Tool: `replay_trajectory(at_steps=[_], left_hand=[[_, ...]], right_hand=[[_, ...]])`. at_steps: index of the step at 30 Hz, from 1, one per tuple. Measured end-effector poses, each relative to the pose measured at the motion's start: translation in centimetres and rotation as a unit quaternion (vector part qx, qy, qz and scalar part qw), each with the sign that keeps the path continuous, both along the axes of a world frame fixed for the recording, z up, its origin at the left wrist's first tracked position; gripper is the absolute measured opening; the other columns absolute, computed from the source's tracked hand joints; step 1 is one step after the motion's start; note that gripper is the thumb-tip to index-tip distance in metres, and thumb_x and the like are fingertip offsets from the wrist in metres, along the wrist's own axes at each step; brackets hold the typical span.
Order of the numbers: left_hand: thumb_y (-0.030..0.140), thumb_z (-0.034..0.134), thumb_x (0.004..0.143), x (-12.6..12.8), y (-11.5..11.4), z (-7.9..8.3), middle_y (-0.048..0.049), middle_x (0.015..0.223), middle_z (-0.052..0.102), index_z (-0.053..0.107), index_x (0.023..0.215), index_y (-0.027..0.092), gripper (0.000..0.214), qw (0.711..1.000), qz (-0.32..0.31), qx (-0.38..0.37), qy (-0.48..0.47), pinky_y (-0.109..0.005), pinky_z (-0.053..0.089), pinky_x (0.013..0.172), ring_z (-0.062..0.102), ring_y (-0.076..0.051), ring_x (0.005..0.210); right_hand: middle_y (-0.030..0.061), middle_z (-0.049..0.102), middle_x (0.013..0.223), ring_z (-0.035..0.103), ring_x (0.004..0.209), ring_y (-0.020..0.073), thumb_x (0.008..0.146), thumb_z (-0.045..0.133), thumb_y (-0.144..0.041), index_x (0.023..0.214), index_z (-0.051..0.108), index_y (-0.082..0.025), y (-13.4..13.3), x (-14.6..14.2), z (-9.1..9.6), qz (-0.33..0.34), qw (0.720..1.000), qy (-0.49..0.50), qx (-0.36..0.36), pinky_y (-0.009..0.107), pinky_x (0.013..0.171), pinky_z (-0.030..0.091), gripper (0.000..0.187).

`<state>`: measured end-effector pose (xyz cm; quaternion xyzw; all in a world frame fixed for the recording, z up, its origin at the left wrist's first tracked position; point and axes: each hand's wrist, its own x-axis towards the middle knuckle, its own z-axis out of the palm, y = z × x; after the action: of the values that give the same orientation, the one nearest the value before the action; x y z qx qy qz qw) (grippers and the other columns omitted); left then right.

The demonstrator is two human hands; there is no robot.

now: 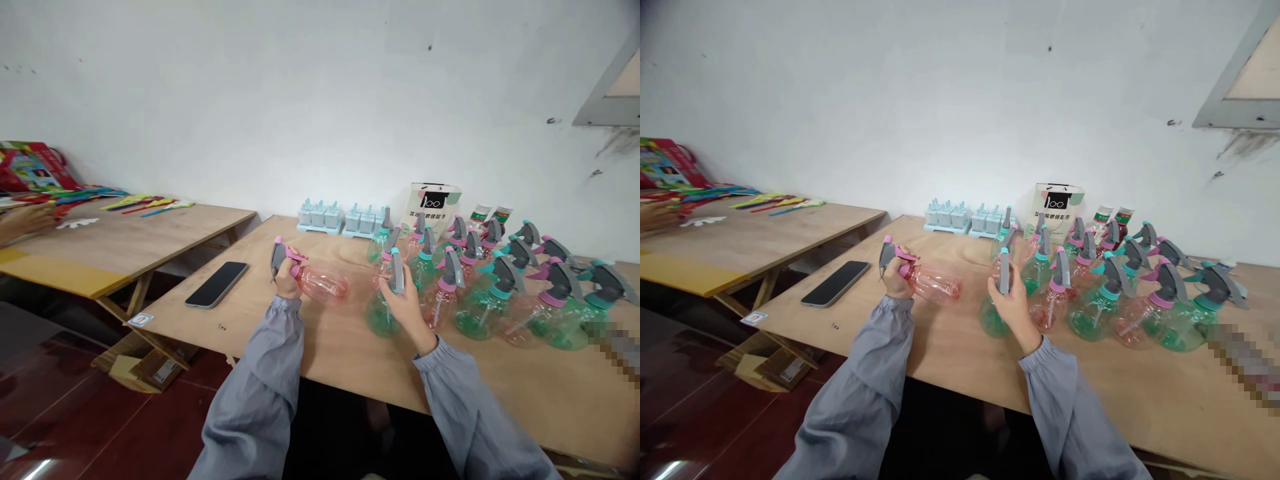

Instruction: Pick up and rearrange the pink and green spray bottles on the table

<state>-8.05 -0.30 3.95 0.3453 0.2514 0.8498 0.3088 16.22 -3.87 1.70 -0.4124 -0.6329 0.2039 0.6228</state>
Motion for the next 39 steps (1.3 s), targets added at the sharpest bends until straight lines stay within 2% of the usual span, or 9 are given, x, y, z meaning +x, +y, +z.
replay_trajectory(at_steps=[4,9,12,17,21,24,27,32,39], left_hand=[[0.022,0.055,0.053,0.0,-0.3,0.3,-0.0011,0.077,0.062,0.06,0.073,0.022,0.02,0.999,-0.03,-0.009,0.007,-0.027,0.051,0.076,0.065,-0.017,0.082],[0.022,0.053,0.049,-0.4,-0.2,0.3,0.001,0.059,0.051,0.054,0.06,0.02,0.011,0.995,-0.092,0.0,-0.032,-0.023,0.047,0.06,0.052,-0.011,0.057],[0.021,0.054,0.05,-0.9,0.0,0.1,0.0007,0.06,0.055,0.055,0.062,0.02,0.012,0.991,-0.123,-0.016,-0.045,-0.022,0.045,0.059,0.055,-0.011,0.059],[0.019,0.054,0.05,-0.9,0.2,0.3,-0.0012,0.077,0.067,0.063,0.072,0.02,0.023,0.994,-0.094,0.0,-0.056,-0.025,0.051,0.078,0.067,-0.016,0.082],[0.021,0.053,0.051,-0.8,0.0,0.2,0.0003,0.063,0.054,0.056,0.061,0.021,0.011,0.997,-0.06,0.015,-0.042,-0.024,0.049,0.065,0.055,-0.012,0.062],[0.024,0.054,0.053,-1.1,-0.1,0.1,-0.0004,0.06,0.052,0.056,0.059,0.021,0.006,0.999,-0.05,0.01,0.012,-0.025,0.049,0.062,0.053,-0.013,0.059],[0.02,0.058,0.057,-2.0,0.2,0.2,-0.002,0.07,0.064,0.065,0.065,0.022,0.01,0.993,-0.028,-0.01,0.118,-0.028,0.053,0.075,0.063,-0.019,0.075],[0.013,0.065,0.063,-4.8,1.8,1.3,-0.0022,0.089,0.073,0.076,0.081,0.021,0.023,0.962,0.034,-0.086,0.258,-0.028,0.051,0.072,0.064,-0.019,0.078],[0.014,0.073,0.062,-6.7,5.0,1.3,-0.0043,0.094,0.073,0.074,0.091,0.017,0.028,0.963,0.044,-0.089,0.251,-0.029,0.05,0.097,0.067,-0.02,0.098]], right_hand=[[0.0068,0.073,0.103,0.072,0.087,0.0222,0.081,0.067,-0.039,0.126,0.054,-0.026,0.0,0.0,0.0,0.001,1.0,0.001,0.0,0.042,0.086,0.058,0.048],[0.0054,0.073,0.096,0.072,0.085,0.0227,0.081,0.067,-0.039,0.125,0.055,-0.026,-0.1,0.0,0.1,0.001,1.0,0.001,-0.013,0.041,0.084,0.058,0.047],[0.0062,0.073,0.101,0.072,0.088,0.0228,0.081,0.067,-0.039,0.123,0.055,-0.026,-0.1,0.0,0.1,-0.003,1.0,0.0,-0.009,0.042,0.086,0.057,0.045],[0.0082,0.072,0.109,0.072,0.089,0.0219,0.082,0.066,-0.04,0.126,0.053,-0.025,0.1,0.1,-0.1,0.003,1.0,-0.002,-0.003,0.042,0.088,0.057,0.048],[0.0071,0.072,0.106,0.072,0.087,0.022,0.082,0.066,-0.04,0.125,0.054,-0.026,0.2,0.1,-0.2,0.003,1.0,-0.005,0.0,0.041,0.085,0.058,0.047],[0.0069,0.072,0.105,0.072,0.087,0.0217,0.082,0.066,-0.04,0.126,0.053,-0.026,0.1,0.1,-0.2,0.001,1.0,-0.003,0.003,0.041,0.086,0.058,0.048],[0.0068,0.072,0.105,0.072,0.086,0.0214,0.083,0.066,-0.04,0.127,0.053,-0.026,0.1,0.1,-0.1,0.004,1.0,-0.002,-0.006,0.042,0.087,0.058,0.047],[0.0084,0.071,0.113,0.072,0.087,0.0214,0.083,0.066,-0.039,0.127,0.053,-0.026,0.0,0.0,0.0,0.01,1.0,-0.001,0.001,0.041,0.084,0.058,0.048],[0.0086,0.071,0.113,0.072,0.087,0.0216,0.083,0.065,-0.04,0.126,0.053,-0.026,-0.2,-0.1,0.1,0.007,1.0,-0.002,-0.001,0.04,0.084,0.059,0.047]])
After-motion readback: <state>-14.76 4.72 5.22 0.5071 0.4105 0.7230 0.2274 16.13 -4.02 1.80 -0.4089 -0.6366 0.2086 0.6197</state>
